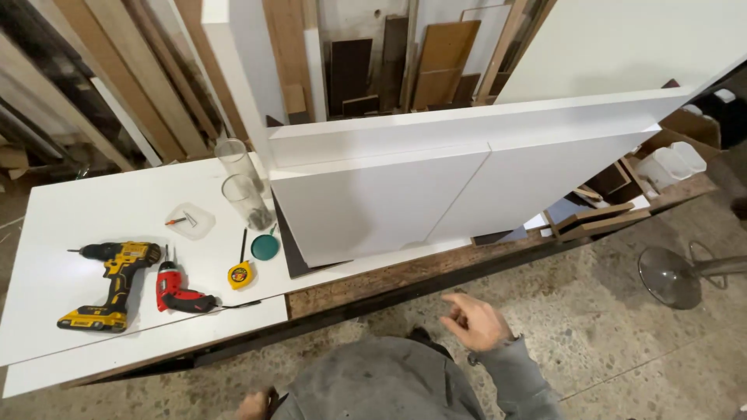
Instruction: The person uses a cordless drill to drive screws and attach hinge hardware inside a white cabinet panel, then aligns the cabinet doors on the workbench. They then use a sanding block to sand the edges and surfaces of the cabinet panels, turning the unit to reach different sides.
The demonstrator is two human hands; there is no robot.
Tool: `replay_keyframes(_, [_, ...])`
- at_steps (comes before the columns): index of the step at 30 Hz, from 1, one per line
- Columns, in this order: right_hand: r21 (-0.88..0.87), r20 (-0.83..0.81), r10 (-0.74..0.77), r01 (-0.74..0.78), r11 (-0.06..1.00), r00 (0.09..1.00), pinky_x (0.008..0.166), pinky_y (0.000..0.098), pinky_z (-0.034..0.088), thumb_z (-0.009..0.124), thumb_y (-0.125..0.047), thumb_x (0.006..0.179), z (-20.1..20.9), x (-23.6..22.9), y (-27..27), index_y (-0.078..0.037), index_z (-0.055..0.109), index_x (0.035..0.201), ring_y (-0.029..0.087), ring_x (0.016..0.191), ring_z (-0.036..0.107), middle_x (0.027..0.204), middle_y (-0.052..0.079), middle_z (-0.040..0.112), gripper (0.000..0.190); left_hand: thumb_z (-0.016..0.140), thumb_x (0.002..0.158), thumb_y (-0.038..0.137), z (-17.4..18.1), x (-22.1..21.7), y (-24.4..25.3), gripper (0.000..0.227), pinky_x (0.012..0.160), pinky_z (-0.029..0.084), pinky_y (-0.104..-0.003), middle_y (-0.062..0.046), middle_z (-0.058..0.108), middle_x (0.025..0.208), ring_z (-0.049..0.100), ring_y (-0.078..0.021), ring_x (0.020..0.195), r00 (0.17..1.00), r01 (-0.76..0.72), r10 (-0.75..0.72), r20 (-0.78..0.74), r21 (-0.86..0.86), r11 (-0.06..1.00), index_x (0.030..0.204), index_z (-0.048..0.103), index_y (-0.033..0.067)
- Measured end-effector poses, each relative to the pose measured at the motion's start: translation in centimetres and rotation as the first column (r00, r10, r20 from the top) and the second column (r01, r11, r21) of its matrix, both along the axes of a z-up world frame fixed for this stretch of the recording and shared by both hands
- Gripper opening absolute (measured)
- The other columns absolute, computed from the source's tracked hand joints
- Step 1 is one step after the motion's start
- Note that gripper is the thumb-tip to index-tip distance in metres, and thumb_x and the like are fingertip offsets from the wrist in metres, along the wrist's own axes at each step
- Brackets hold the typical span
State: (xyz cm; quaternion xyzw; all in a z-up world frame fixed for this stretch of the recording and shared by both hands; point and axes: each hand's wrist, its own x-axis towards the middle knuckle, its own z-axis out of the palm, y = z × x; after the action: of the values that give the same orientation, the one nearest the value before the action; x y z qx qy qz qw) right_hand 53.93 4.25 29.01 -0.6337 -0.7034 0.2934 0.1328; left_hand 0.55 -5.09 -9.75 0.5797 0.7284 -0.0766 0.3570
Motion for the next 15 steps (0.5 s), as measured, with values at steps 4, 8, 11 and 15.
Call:
replay_keyframes(4, [0.024, -0.001, 0.082, -0.082, 0.996, 0.997, 0.063, 0.0418, 0.058, 0.074, -0.028, 0.09, -1.3, 2.2, 2.2, -0.012, 0.06, 0.132, 0.024, 0.073, 0.071, 0.088, 0.007, 0.073, 0.047, 0.063, 0.101, 0.036, 2.9, -2.1, 1.5, 0.029, 0.074, 0.061, -0.049, -0.018, 0.077, 0.097, 0.074, -0.0325, 0.079, 0.917, -0.398, 0.398, -0.023, -0.044, 0.916, 0.116, 0.075, 0.014])
replay_keyframes(8, [0.033, -0.028, 0.127, -0.126, 0.992, 0.992, 0.062, 0.0413, 0.057, 0.073, -0.028, 0.091, -1.7, 3.9, 4.6, -0.011, 0.06, 0.133, 0.023, 0.072, 0.069, 0.09, 0.007, 0.072, 0.047, 0.068, 0.104, 0.036, 6.5, -1.9, 5.3, 0.036, 0.073, 0.063, -0.055, -0.023, 0.077, 0.107, 0.073, -0.0368, 0.077, 0.216, -0.976, 0.976, -0.001, -0.003, 0.216, 0.121, 0.074, 0.0049])
replay_keyframes(11, [0.099, -0.122, 0.205, -0.194, 0.976, 0.971, 0.06, 0.0409, 0.056, 0.073, -0.029, 0.092, -3.5, 5.2, 6.5, -0.01, 0.06, 0.132, 0.023, 0.071, 0.067, 0.09, 0.007, 0.07, 0.047, 0.072, 0.097, 0.039, 7.2, 2.4, 6.0, 0.038, 0.072, 0.065, -0.05, -0.016, 0.079, 0.1, 0.076, -0.0316, 0.071, 0.526, -0.849, 0.85, 0.034, -0.032, 0.527, 0.119, 0.077, 0.0087])
replay_keyframes(15, [0.037, -0.048, 0.261, -0.259, 0.965, 0.964, 0.061, 0.0398, 0.056, 0.071, -0.035, 0.093, -0.8, 5.8, 8.4, -0.013, 0.06, 0.134, 0.022, 0.071, 0.067, 0.089, 0.004, 0.07, 0.048, 0.075, 0.092, 0.037, 4.9, 10.6, 7.0, 0.034, 0.078, 0.066, -0.044, -0.012, 0.08, 0.094, 0.077, -0.0265, 0.081, 0.847, -0.478, 0.515, 0.13, -0.237, 0.846, 0.118, 0.077, 0.0151])
